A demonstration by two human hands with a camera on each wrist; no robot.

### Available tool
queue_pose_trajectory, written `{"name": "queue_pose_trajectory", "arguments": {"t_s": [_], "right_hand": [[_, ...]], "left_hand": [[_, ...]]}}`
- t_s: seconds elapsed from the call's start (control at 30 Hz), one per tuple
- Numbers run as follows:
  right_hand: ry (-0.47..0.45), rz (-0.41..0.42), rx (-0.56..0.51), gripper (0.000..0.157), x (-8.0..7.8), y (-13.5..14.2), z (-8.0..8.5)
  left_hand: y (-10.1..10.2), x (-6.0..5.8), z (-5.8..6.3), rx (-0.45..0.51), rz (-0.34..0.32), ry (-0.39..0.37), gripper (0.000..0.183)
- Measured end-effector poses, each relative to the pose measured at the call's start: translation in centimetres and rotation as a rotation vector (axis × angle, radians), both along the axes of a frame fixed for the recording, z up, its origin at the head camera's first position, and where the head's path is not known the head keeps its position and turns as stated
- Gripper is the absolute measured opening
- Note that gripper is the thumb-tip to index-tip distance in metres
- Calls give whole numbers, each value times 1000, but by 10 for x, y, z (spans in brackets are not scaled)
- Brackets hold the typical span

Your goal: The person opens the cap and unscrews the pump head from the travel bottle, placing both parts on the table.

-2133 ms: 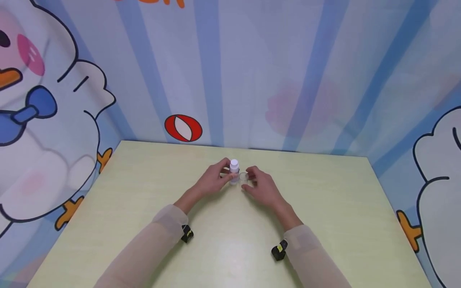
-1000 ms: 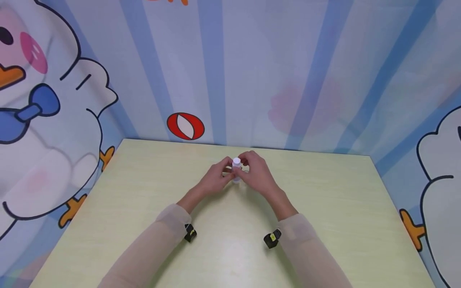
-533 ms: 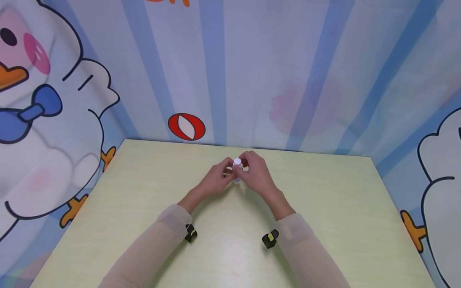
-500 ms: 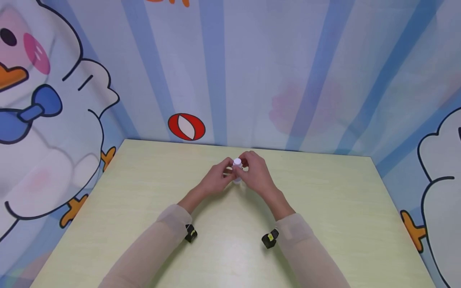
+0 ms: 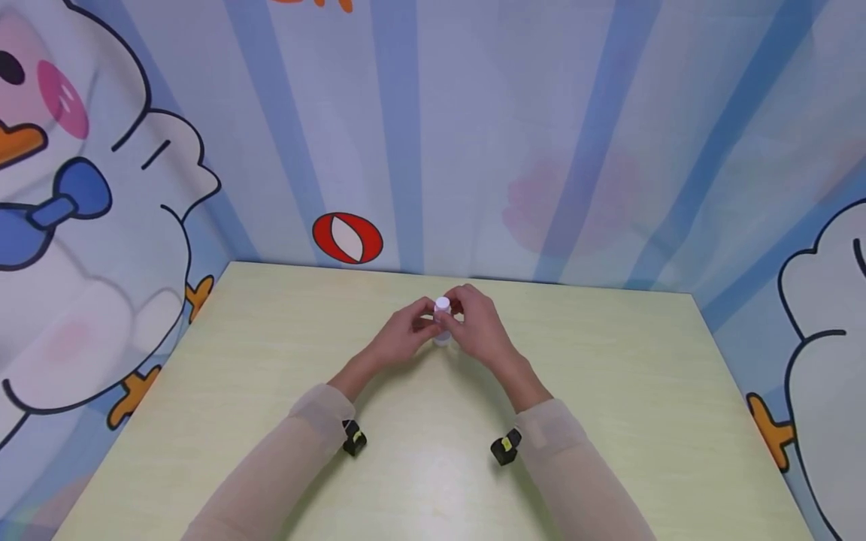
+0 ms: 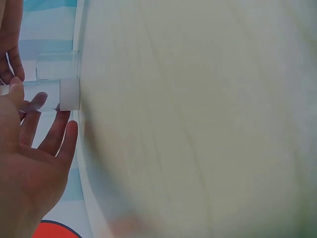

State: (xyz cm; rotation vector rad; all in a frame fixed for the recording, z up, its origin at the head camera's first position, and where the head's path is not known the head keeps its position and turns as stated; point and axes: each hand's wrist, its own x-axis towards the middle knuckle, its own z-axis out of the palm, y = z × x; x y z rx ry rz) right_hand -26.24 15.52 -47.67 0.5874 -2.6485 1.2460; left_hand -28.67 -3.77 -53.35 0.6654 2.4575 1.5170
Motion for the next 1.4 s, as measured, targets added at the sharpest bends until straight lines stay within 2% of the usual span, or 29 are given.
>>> {"name": "queue_pose_trajectory", "arguments": {"t_s": [0.43, 0.8, 0.93, 1.07, 1.3, 1.4], "right_hand": [[19, 34, -4, 24, 0, 3, -4], [-16, 50, -10, 27, 0, 3, -3], [-14, 53, 31, 33, 0, 4, 2], [-11, 24, 66, 31, 0, 3, 6], [-4, -41, 86, 24, -1, -1, 8], [1, -60, 99, 25, 0, -1, 8]], "left_hand": [[-4, 0, 2, -45, 22, 24, 28], [-5, -1, 0, -75, 24, 26, 34], [-4, 0, 0, -86, 29, 29, 45], [-4, 0, 1, -93, 39, 23, 56], [-4, -1, -2, -63, 25, 41, 34], [-4, -1, -2, -57, 20, 45, 31]]}}
